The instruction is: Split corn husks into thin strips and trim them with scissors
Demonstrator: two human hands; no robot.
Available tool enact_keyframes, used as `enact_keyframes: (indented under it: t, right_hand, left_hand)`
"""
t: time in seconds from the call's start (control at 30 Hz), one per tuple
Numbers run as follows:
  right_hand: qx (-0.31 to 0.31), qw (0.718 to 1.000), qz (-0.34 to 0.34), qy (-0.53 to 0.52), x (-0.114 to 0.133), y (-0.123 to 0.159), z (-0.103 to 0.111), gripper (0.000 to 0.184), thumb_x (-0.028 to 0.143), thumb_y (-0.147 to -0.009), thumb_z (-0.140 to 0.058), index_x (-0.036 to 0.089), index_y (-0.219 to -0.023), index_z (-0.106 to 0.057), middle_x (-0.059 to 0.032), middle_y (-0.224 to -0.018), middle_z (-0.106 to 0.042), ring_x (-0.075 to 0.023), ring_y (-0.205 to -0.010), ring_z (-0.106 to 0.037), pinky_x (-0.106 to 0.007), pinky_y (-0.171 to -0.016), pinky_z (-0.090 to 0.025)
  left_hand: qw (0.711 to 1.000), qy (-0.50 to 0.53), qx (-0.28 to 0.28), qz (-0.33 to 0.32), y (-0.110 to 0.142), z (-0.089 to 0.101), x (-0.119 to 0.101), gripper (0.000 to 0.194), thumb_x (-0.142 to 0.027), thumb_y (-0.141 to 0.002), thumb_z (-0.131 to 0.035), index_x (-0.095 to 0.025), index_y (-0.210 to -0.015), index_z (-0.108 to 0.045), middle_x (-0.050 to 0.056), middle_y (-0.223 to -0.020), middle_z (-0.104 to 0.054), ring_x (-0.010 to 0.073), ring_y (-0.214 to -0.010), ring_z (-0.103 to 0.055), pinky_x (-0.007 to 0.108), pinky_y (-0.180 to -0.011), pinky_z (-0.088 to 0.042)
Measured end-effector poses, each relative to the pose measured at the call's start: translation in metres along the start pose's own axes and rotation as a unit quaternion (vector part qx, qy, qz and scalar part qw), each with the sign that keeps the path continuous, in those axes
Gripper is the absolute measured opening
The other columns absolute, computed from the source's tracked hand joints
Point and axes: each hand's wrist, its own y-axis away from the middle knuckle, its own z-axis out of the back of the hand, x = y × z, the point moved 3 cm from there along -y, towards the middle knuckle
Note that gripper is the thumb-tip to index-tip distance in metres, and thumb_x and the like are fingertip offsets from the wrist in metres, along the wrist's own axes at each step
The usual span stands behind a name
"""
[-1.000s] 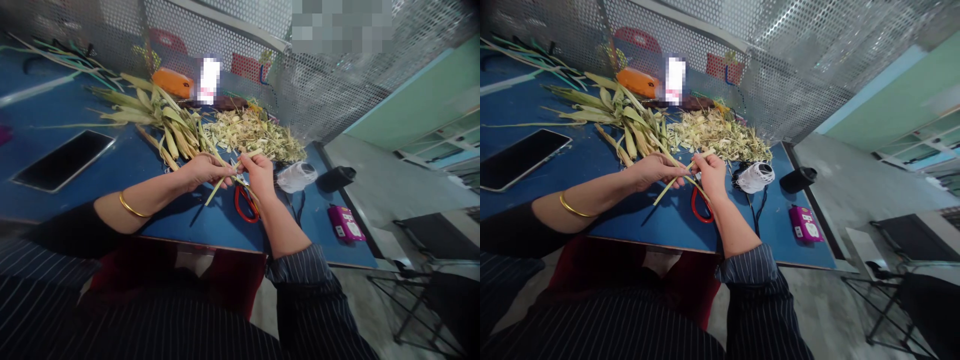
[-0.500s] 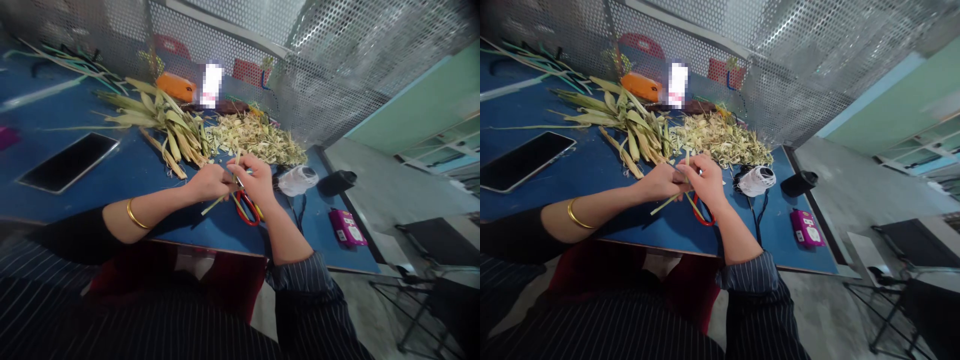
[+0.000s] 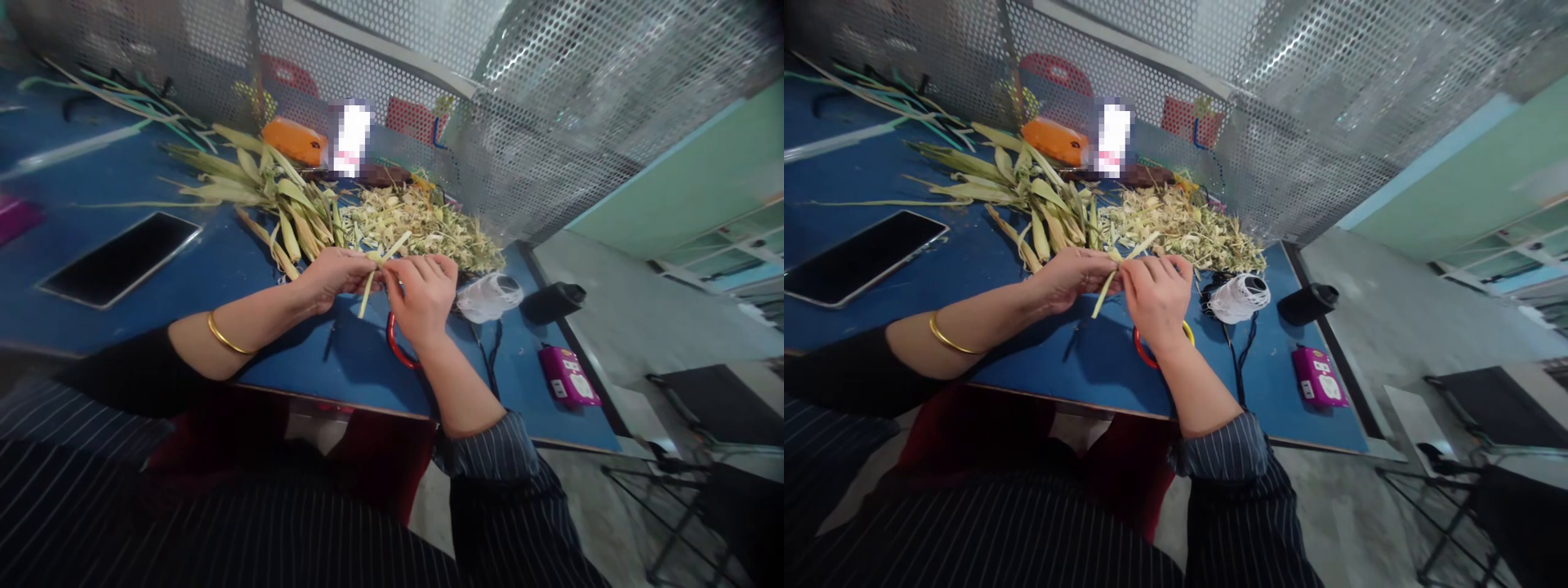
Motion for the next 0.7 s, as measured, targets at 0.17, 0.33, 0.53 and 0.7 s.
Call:
enact_keyframes:
  t: [0.17, 0.33, 0.53, 0.7]
  right_hand:
    - [-0.002, 1.0, -0.001, 0.008, -0.003, -0.001, -0.002, 0.016, 0.028, -0.092, -0.053, 0.024, -0.086, -0.067, -0.0016, -0.085, -0.069, -0.0175, -0.084, -0.058, -0.037, -0.09, -0.035]
    - [0.021, 0.999, 0.036, 0.012, -0.001, -0.002, -0.004, 0.018, 0.025, -0.092, -0.05, 0.025, -0.088, -0.068, -0.0012, -0.085, -0.068, -0.0172, -0.084, -0.056, -0.038, -0.095, -0.033]
    - [0.072, 0.983, 0.167, 0.026, 0.011, -0.001, -0.009, 0.019, 0.021, -0.092, -0.049, 0.026, -0.097, -0.067, -0.0032, -0.101, -0.067, -0.0186, -0.097, -0.052, -0.038, -0.102, -0.031]
    - [0.062, 0.991, 0.105, -0.053, 0.006, 0.0, -0.01, 0.02, 0.021, -0.092, -0.049, 0.025, -0.089, -0.068, -0.0017, -0.092, -0.068, -0.0162, -0.09, -0.057, -0.037, -0.098, -0.034]
  left_hand:
    - [0.997, 0.062, 0.015, 0.035, 0.0, 0.0, -0.003, 0.006, -0.017, -0.068, -0.064, -0.013, -0.064, -0.065, 0.005, -0.063, -0.065, 0.0149, -0.066, -0.067, 0.028, -0.071, -0.055]
    - [0.999, 0.047, 0.025, 0.005, -0.002, 0.001, 0.0, 0.015, -0.023, -0.067, -0.076, -0.011, -0.074, -0.07, 0.005, -0.074, -0.068, 0.0117, -0.067, -0.066, 0.024, -0.071, -0.054]
    - [0.998, 0.059, -0.006, -0.029, -0.006, 0.003, 0.006, 0.008, -0.018, -0.069, -0.072, -0.011, -0.067, -0.069, 0.002, -0.065, -0.063, 0.0072, -0.057, -0.057, 0.018, -0.055, -0.046]
    - [0.999, 0.026, 0.01, -0.032, -0.005, 0.003, 0.007, 0.011, -0.021, -0.069, -0.074, -0.012, -0.075, -0.073, 0.004, -0.072, -0.069, 0.0083, -0.061, -0.06, 0.02, -0.06, -0.049]
